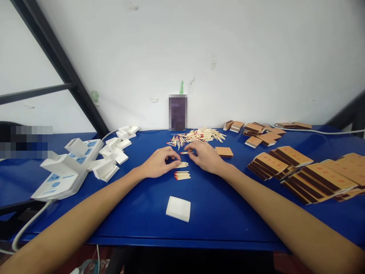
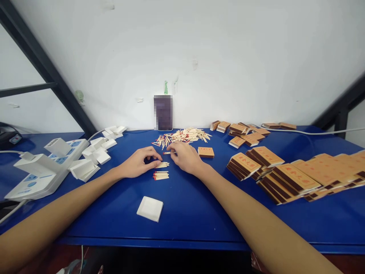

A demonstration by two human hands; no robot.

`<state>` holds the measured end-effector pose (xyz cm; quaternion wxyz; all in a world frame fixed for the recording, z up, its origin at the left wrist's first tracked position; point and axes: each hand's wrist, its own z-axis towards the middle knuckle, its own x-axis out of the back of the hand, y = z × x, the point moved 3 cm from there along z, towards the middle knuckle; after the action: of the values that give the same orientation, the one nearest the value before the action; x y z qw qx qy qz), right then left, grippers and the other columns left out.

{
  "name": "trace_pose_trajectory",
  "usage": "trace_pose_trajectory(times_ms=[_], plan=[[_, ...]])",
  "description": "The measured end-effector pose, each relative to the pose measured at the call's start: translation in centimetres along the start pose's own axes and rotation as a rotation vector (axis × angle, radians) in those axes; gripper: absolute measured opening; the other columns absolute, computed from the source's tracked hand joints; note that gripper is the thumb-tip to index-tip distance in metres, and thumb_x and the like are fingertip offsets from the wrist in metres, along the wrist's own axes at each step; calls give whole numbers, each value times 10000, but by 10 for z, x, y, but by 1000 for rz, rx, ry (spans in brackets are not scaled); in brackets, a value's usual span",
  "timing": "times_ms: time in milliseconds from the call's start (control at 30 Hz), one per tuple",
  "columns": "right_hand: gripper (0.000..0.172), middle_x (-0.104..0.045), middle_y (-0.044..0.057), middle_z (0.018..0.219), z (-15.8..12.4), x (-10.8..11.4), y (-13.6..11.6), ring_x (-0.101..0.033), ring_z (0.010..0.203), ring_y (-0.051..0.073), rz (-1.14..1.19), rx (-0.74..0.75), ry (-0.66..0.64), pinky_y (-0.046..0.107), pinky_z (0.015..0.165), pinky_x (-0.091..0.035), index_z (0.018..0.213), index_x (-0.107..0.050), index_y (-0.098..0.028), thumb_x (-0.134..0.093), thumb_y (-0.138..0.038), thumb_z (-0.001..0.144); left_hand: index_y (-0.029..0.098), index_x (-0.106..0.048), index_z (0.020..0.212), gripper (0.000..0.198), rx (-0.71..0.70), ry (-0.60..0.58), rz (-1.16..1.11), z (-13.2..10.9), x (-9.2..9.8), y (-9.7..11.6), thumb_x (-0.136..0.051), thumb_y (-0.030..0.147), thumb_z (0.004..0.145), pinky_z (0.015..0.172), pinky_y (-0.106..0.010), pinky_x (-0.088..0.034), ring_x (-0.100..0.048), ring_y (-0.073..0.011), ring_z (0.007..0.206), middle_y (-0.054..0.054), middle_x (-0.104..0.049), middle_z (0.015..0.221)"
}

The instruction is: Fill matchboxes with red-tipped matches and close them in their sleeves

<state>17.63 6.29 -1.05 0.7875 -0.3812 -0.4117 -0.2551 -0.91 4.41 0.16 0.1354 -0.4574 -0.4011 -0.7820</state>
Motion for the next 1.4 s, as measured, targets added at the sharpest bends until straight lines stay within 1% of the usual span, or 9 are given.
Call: trace_pose_trajectory(times_ms=[100,200,333,533,900,1033,1167,1267,1400], plan=[[252,-704,56,1015,2,-1,2,-624,911,184,65,2,70,307,811,-462,1031,-684,-187,-503,-125,867,190,-706,986,234,36,89,9,1,2,-3,-557,351,903,714,-290,-470,-562,-144,741,-30,-606,863],[328,-681,87,1101,3,-1,9,-608,1011,205,-1,-72,117,327,879,-455,1074,-681,-168,-446,-79,862,192,-685,1056,253,17,123,74,1,3,-4,-497,306,932,852,-348,-469,-588,-178,875,-51,-645,977],[415,-618,122,1181,3,-1,11,-584,1089,234,-122,-145,34,329,926,-443,1199,-654,-152,-422,-72,865,190,-633,1184,321,2,75,149,0,1,-6,-408,282,974,1030,-443,-381,-542,-231,1133,-75,-633,1229],[461,-514,148,1298,1,3,1,-614,1031,253,-251,-206,-49,343,844,-474,1316,-585,-173,-400,-107,899,236,-572,1305,375,-8,-58,169,-1,-2,-3,-378,300,992,1105,-495,-300,-419,-250,1330,-57,-549,1407],[442,-597,113,1275,2,1,3,-627,1055,252,-239,-103,-109,351,864,-483,1259,-649,-198,-383,-106,919,229,-608,1283,380,-12,-82,208,-2,-4,-3,-362,336,1014,1102,-505,-286,-427,-259,1337,-39,-581,1389],[409,-640,72,1267,3,-1,8,-608,1130,251,-131,-60,-63,382,952,-470,1153,-705,-211,-413,-92,893,240,-631,1260,380,-18,-70,211,-1,-3,-3,-367,364,1016,1102,-490,-297,-452,-253,1316,-27,-603,1366],[389,-691,59,1202,4,0,15,-605,1143,218,-6,-48,44,374,1010,-446,1067,-725,-201,-431,-56,858,229,-638,1250,389,-31,-50,196,-1,-3,-3,-368,383,1015,1100,-480,-311,-469,-247,1299,-22,-624,1340],[391,-682,84,1174,3,0,17,-604,1112,226,8,-33,64,385,1001,-447,1084,-721,-182,-434,-53,851,224,-644,1239,386,-25,-47,192,-1,-3,-2,-372,381,1015,1098,-482,-310,-472,-248,1296,-23,-629,1333],[413,-617,105,1173,-1,-2,16,-598,1063,229,-15,-20,8,395,963,-456,1126,-727,-204,-423,-76,877,222,-638,1242,378,-22,-52,181,-1,-3,-2,-379,377,1014,1095,-488,-307,-471,-249,1296,-27,-624,1339]])
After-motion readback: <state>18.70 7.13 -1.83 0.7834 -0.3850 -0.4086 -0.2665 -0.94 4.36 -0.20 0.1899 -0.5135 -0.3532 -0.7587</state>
